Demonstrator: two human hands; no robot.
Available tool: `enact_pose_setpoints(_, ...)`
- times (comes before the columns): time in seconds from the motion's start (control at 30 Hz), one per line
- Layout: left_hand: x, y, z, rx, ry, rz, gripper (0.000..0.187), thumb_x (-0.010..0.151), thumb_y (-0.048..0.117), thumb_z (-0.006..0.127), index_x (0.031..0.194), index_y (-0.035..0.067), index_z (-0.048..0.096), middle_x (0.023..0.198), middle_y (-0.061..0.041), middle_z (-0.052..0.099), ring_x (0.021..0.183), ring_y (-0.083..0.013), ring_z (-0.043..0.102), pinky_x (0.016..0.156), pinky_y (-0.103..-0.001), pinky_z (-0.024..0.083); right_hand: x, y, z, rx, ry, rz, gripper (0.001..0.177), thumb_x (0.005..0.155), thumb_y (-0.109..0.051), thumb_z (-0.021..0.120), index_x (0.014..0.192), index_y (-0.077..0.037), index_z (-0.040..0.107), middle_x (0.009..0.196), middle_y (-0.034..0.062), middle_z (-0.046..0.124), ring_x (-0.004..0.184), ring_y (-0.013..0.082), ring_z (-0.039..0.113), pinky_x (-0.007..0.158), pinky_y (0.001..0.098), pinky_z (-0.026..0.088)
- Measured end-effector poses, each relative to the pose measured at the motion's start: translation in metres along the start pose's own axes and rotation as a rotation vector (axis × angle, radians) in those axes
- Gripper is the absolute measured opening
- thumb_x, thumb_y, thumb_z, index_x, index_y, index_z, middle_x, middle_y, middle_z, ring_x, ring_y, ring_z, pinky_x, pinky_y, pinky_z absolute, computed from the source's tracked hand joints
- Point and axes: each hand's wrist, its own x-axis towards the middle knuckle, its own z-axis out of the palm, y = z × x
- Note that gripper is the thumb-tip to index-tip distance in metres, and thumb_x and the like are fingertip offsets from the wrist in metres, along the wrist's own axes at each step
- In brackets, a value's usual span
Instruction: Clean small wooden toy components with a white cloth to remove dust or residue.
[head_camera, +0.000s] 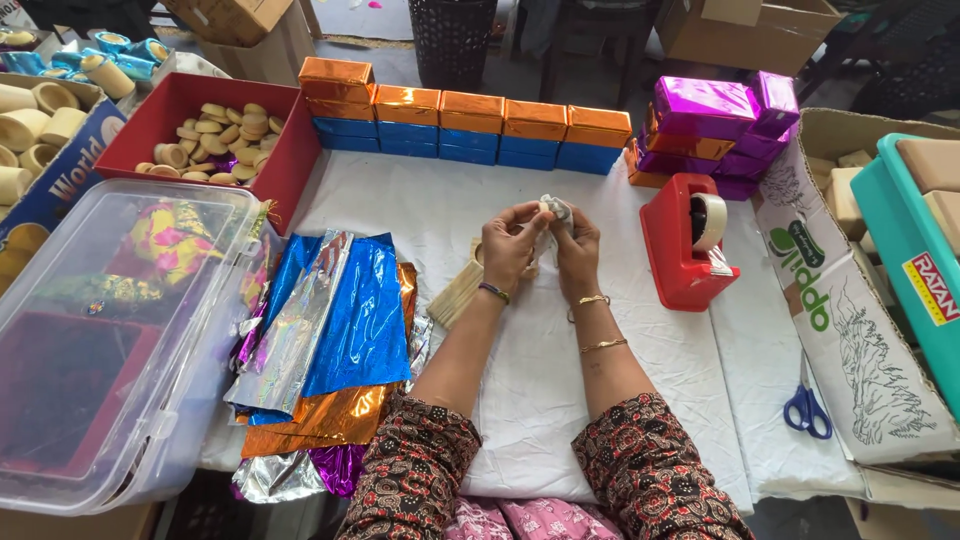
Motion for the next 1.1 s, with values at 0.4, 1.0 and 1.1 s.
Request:
enact_pose_setpoints(0.4, 0.000, 0.006, -0.002, 0.011, 0.030, -0.080, 0.036, 0.088, 0.023, 0.084, 0.113, -0.001, 0.076, 0.087, 0.001, 0.073, 0.065, -0.0002, 0.057, 0.054, -0.015, 0.043, -0.002, -0.010, 0.007, -0.048, -0.001, -0.021, 0.022, 0.101, -0.013, 0.070, 0.120, -0.003, 0.072, 0.108, -0.0010, 0.072, 0.097, 0.0060, 0.063, 0.087, 0.0222, 0.050)
enact_pose_setpoints(1.0, -0.001, 0.004, -0.005, 0.000, 0.138, -0.079, 0.037, 0.087, 0.024, 0.083, 0.112, -0.002, 0.075, 0.082, 0.000, 0.071, 0.058, -0.0009, 0.053, 0.048, -0.017, 0.041, 0.000, -0.005, 0.008, 0.023, -0.098, 0.009, 0.020, 0.101, -0.014, 0.071, 0.118, -0.003, 0.072, 0.107, -0.0003, 0.072, 0.096, 0.0059, 0.063, 0.085, 0.0220, 0.050)
enact_pose_setpoints(1.1, -0.008, 0.004, 0.003, 0.085, 0.033, -0.022, 0.035, 0.090, 0.022, 0.083, 0.113, -0.002, 0.074, 0.085, -0.001, 0.074, 0.067, -0.0002, 0.061, 0.056, -0.016, 0.048, 0.003, 0.003, -0.001, 0.118, -0.035, 0.030, 0.017, 0.102, -0.015, 0.071, 0.116, -0.003, 0.072, 0.105, 0.0001, 0.072, 0.093, 0.0068, 0.063, 0.083, 0.0232, 0.050)
